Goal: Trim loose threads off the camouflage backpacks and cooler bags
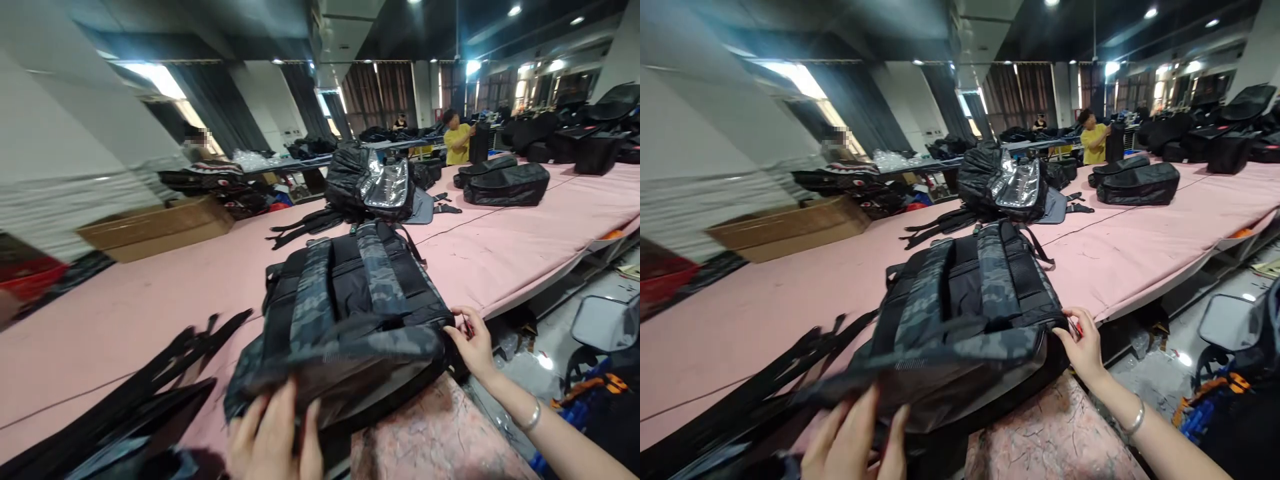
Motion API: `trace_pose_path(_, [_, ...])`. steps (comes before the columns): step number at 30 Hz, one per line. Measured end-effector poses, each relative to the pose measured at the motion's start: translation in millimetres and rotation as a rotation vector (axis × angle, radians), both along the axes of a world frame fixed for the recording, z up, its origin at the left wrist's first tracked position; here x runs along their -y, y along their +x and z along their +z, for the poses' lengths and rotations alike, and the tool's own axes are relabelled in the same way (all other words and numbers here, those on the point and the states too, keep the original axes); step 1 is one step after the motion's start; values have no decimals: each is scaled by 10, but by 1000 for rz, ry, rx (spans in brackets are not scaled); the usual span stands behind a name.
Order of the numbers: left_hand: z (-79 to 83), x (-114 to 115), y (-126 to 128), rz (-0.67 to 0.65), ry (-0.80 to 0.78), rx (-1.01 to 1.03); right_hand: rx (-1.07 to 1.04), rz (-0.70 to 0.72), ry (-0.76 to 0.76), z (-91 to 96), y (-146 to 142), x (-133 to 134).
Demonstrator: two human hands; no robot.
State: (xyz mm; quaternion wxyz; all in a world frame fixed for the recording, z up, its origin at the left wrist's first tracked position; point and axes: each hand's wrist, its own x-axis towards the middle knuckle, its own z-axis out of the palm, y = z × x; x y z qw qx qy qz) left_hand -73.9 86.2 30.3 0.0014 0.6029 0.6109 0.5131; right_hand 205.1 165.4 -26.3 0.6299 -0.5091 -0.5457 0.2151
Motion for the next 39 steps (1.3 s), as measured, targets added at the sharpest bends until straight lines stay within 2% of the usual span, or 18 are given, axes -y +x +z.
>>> trace_pose_path(1, [91,-106,-45,17,61,-102,80,-1,72,42,-4,56])
trace_pose_path(3, [234,-294,-118,-19,85,-193,212,44,208,164,-39,131])
trace_pose_path(6, [327,-454,-192,-47,60,-58,269,86,284,387,-159,102])
trace_pose_path(9, [339,-479,-248,-30,-9,274,253,71,186,566,-275,-86])
trace_pose_path(13, [365,-459,-328,-166,-100,652,145,150,-49,647,-274,-377])
trace_pose_path(17, [387,-468,-364,-237,-152,778,42,222,-170,634,-220,-509])
trace_pose_path(20, [371,-466,-359,-245,-149,803,-38,286,-179,645,-194,-504])
trace_pose_path(22, [360,-426,-356,-210,-85,852,-95,379,-189,659,-133,-470])
trace_pose_path(25, [355,-272,-353,-139,16,1036,-136,700,-324,666,56,-397])
trace_pose_path(27, [323,-125,-335,-137,-2,1130,-141,862,-402,663,186,-343])
trace_pose_path(28, [284,-49,-315,-143,-38,1148,-133,885,-411,663,228,-315])
trace_pose_path(31, [60,150,-188,-115,-191,1177,-38,792,-341,685,212,-220])
trace_pose_path(35, [-314,315,126,-56,-403,1304,165,626,-212,730,-56,-20])
trace_pose_path(37, [-397,350,304,-54,-412,1401,283,582,-164,738,-209,108])
trace_pose_path(39, [-375,348,460,-104,-374,1504,385,565,-101,732,-344,229])
